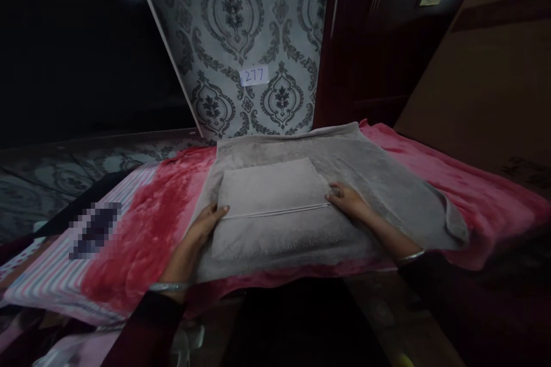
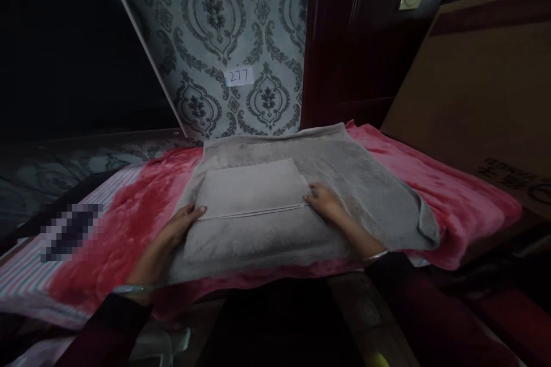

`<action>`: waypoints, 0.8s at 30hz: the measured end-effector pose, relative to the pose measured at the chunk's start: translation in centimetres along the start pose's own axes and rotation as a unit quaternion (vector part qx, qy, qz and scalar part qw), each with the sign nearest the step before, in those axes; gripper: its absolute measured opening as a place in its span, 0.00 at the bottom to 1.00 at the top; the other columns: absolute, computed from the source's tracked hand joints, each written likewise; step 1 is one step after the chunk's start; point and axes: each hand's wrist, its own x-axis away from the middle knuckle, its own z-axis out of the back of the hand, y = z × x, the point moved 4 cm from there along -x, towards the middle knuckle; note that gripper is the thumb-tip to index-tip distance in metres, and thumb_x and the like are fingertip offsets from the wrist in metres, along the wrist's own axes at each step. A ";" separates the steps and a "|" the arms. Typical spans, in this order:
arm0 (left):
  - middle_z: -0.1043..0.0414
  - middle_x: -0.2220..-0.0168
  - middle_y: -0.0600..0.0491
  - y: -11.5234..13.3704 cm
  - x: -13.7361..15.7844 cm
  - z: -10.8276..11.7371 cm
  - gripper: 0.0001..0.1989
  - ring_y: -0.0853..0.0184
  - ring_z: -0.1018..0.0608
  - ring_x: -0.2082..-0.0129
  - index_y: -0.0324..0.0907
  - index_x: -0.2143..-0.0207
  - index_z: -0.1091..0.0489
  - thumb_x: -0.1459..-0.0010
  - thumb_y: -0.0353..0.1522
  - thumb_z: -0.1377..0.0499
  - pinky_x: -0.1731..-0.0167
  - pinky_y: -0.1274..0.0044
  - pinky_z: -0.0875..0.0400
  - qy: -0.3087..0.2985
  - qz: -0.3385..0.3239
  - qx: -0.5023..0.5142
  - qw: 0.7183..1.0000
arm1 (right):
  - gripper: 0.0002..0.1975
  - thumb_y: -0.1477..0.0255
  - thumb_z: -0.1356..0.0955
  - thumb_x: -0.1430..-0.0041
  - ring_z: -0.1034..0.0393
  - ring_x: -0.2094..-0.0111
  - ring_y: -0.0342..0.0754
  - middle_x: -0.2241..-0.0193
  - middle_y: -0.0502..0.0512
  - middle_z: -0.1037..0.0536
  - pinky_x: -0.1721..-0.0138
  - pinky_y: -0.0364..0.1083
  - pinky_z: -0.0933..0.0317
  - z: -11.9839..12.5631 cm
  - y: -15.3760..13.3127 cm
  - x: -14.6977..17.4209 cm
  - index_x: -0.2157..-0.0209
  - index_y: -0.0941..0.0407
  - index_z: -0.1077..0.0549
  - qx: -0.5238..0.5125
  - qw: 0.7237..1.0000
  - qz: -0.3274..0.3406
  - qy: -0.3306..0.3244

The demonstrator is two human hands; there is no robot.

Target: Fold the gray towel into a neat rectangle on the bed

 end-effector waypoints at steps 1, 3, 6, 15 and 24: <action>0.19 0.60 0.44 0.2 -0.2 0.4 0.27 0.53 0.18 0.57 0.39 0.53 0.25 0.53 0.44 0.31 0.53 0.64 0.24 0.022 -0.006 -0.040 0.999 | 0.28 0.68 0.34 0.35 0.25 0.50 0.59 0.51 0.67 0.20 0.49 0.52 0.33 0.4 -0.7 0.0 0.36 0.62 0.34 0.038 0.999 0.019 0.014; 0.20 0.54 0.42 1.5 -0.7 0.8 0.30 0.53 0.19 0.53 0.37 0.45 0.29 0.50 0.41 0.34 0.48 0.61 0.26 0.071 -0.047 -0.164 0.983 | 0.29 0.68 0.35 0.34 0.28 0.46 0.60 0.46 0.69 0.24 0.45 0.54 0.35 0.9 -3.3 -0.4 0.34 0.62 0.36 0.090 0.991 0.083 0.043; 0.30 0.39 0.36 4.4 -1.1 -1.1 0.33 0.51 0.27 0.39 0.36 0.37 0.36 0.43 0.36 0.38 0.39 0.60 0.35 0.065 -0.164 -0.343 0.923 | 0.29 0.65 0.37 0.32 0.39 0.36 0.62 0.36 0.67 0.34 0.38 0.57 0.43 0.1 -8.9 -1.2 0.32 0.58 0.38 0.126 0.970 0.202 0.046; 0.58 0.26 0.43 2.1 1.1 -8.2 0.32 0.43 0.55 0.27 0.48 0.29 0.47 0.31 0.45 0.50 0.35 0.44 0.54 -0.077 -0.177 -0.618 0.762 | 0.31 0.54 0.43 0.28 0.58 0.28 0.65 0.28 0.58 0.50 0.33 0.69 0.57 -7.4 -12.6 -1.3 0.28 0.49 0.45 0.185 0.941 0.282 -0.031; 0.59 0.26 0.42 1.8 1.2 -7.9 0.33 0.44 0.55 0.27 0.48 0.28 0.49 0.31 0.47 0.53 0.34 0.46 0.54 -0.078 -0.176 -0.624 0.757 | 0.33 0.54 0.44 0.28 0.59 0.28 0.60 0.27 0.59 0.52 0.33 0.66 0.56 -6.0 -6.9 -3.5 0.28 0.51 0.46 0.198 0.961 0.192 -0.017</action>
